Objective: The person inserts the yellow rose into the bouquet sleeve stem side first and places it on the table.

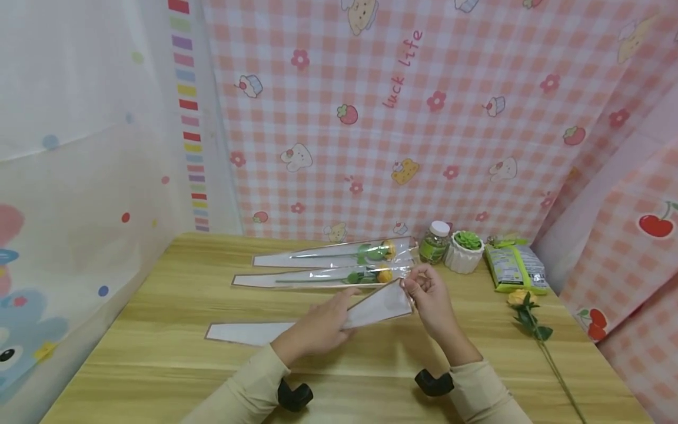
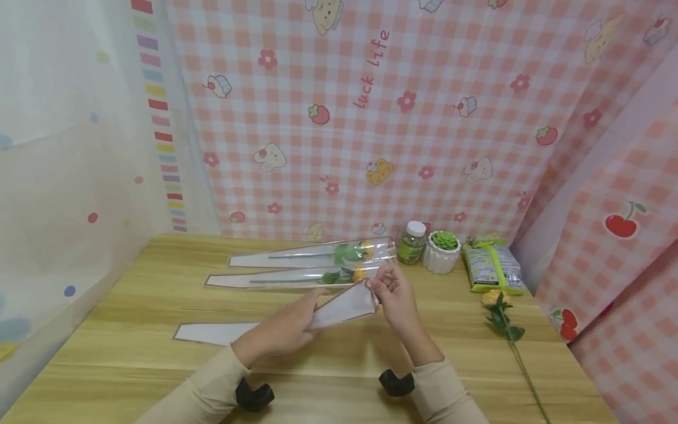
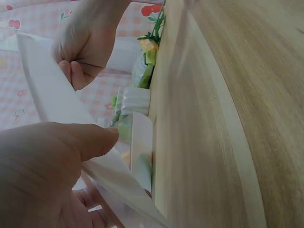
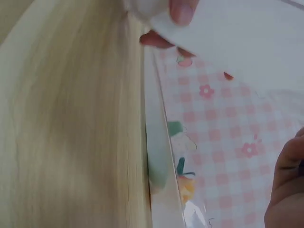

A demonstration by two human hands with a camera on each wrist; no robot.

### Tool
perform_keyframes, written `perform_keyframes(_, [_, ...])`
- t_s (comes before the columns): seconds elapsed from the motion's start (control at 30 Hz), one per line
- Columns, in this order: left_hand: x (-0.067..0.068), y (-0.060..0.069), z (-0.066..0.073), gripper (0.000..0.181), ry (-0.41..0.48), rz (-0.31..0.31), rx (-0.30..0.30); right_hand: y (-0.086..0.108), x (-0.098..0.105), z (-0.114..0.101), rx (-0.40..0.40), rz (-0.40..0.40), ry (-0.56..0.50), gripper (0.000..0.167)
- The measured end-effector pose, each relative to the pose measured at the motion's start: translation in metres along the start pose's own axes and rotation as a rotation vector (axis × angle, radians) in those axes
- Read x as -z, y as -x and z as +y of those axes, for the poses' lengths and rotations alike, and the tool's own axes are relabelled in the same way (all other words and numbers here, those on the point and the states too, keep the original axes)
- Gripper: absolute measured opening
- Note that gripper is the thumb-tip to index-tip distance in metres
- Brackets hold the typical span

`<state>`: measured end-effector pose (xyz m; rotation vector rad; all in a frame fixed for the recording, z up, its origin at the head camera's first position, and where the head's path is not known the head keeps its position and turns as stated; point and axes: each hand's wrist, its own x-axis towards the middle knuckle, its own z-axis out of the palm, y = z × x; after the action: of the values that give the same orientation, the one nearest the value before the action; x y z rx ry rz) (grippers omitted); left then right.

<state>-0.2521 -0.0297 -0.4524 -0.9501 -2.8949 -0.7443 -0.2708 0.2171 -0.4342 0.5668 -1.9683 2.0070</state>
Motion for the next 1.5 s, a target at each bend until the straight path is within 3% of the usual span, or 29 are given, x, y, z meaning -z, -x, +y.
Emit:
perform_keyframes(0.1, [0.002,-0.001,0.002,0.070,0.016,-0.004,0.009,0.000,0.000,-0.004,-0.053,-0.026,-0.039,0.012])
perform_keyframes(0.17, [0.005,0.000,0.003,0.071,0.016,-0.006,0.016,0.000,0.002,-0.008,-0.077,-0.048,-0.027,0.015])
perform_keyframes(0.27, [0.010,0.001,0.002,0.072,-0.021,0.000,0.023,0.000,0.005,-0.013,-0.068,-0.105,0.047,0.015])
perform_keyframes(0.4, [0.014,0.002,-0.001,0.076,-0.095,0.038,0.043,-0.002,0.007,-0.021,-0.068,-0.197,0.197,0.002])
perform_keyframes(0.53, [0.017,0.002,-0.005,0.076,-0.145,0.087,0.060,-0.005,0.009,-0.025,-0.140,-0.293,0.328,0.015])
perform_keyframes(0.7, [0.025,0.000,-0.010,0.074,-0.150,0.129,0.054,-0.008,0.016,-0.024,-0.184,-0.495,0.464,0.025])
perform_keyframes(0.83, [0.030,0.000,-0.013,0.078,-0.141,0.116,0.046,-0.009,0.017,-0.020,-0.208,-0.569,0.434,0.036])
perform_keyframes(1.03, [0.035,0.001,-0.016,0.102,-0.136,0.033,-0.035,-0.008,0.014,-0.010,-0.275,-0.580,0.218,0.058])
perform_keyframes(1.17, [0.038,0.003,-0.012,0.116,-0.102,-0.013,-0.125,-0.006,0.014,-0.009,-0.288,-0.568,0.213,0.054])
perform_keyframes(1.37, [0.032,0.002,0.007,0.114,-0.156,0.067,-0.299,-0.003,0.009,-0.011,-0.287,-0.603,0.274,0.051])
perform_keyframes(1.5, [0.021,0.000,0.017,0.120,-0.225,0.097,-0.341,0.003,0.001,-0.014,-0.352,-0.676,0.248,0.062])
